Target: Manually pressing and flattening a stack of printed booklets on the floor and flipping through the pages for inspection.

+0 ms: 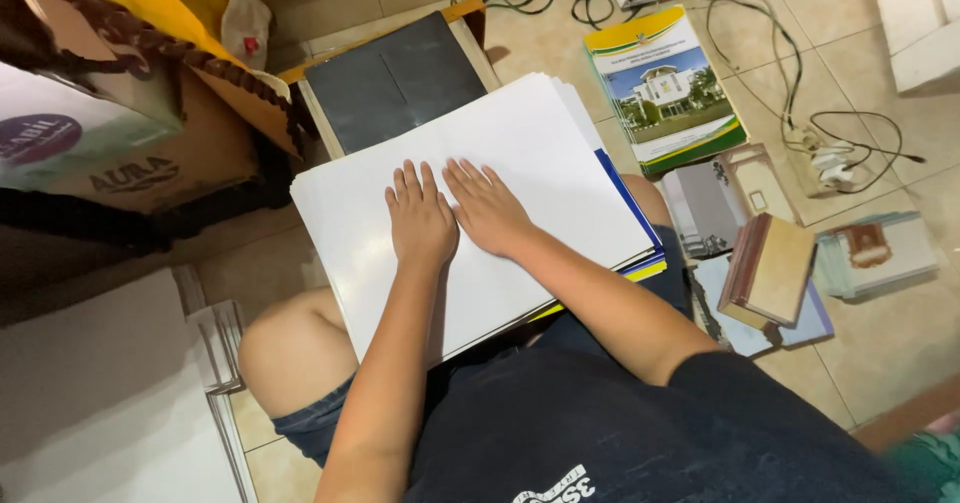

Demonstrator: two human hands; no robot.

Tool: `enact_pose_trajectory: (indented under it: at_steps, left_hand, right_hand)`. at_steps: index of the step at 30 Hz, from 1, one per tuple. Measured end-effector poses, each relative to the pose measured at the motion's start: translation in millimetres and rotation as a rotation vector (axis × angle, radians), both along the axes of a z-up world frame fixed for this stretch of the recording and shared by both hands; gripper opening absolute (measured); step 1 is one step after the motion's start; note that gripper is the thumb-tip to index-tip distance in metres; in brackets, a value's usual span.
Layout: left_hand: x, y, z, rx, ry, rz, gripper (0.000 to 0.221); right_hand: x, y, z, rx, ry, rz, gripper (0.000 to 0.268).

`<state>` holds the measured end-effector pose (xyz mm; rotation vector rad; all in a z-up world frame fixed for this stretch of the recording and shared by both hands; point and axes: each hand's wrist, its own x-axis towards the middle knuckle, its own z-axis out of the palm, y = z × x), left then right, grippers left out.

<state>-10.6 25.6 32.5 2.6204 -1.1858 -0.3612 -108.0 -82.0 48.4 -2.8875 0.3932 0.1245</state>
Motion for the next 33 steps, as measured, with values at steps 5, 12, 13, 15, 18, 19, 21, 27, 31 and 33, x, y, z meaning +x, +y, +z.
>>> enact_pose_trajectory:
  at_steps: [5, 12, 13, 15, 18, 19, 21, 27, 31, 33]
  left_hand:
    - [0, -2, 3, 0.008, 0.009, 0.003, 0.060]
    - [-2, 1, 5, -0.003, 0.014, 0.012, 0.060]
    - [-2, 1, 5, -0.005, 0.016, 0.009, 0.060]
    - [-3, 1, 7, 0.001, 0.014, 0.012, 0.060]
    - [-3, 1, 8, -0.006, 0.011, 0.010, 0.060]
    - [-3, 1, 8, -0.006, 0.012, 0.013, 0.060]
    - [-3, 0, 9, 0.001, 0.015, 0.016, 0.060]
    - [-2, 0, 10, 0.014, 0.012, 0.010, 0.060]
    - [-2, 0, 10, 0.008, 0.024, 0.014, 0.059]
    - [-3, 0, 9, 0.000, 0.024, 0.021, 0.060]
  right_hand:
    - [33, -17, -2, -0.002, -0.015, 0.005, 0.058]
    - [-29, 21, 17, 0.068, 0.022, 0.002, 0.057]
    - [-39, 27, 18, 0.066, 0.025, 0.000, 0.057]
    - [-59, 38, 20, 0.102, 0.037, 0.000, 0.058]
    - [-62, 38, 15, 0.121, 0.053, 0.000, 0.058]
    - [-53, 33, 14, 0.121, 0.053, 0.003, 0.058]
    - [-37, 22, 14, 0.099, 0.001, -0.021, 0.056]
    - [33, -15, 16, 0.051, -0.031, -0.154, 0.054]
    - [27, -12, 11, 0.032, -0.042, -0.149, 0.053]
    - [12, -5, 8, 0.031, -0.023, -0.127, 0.054]
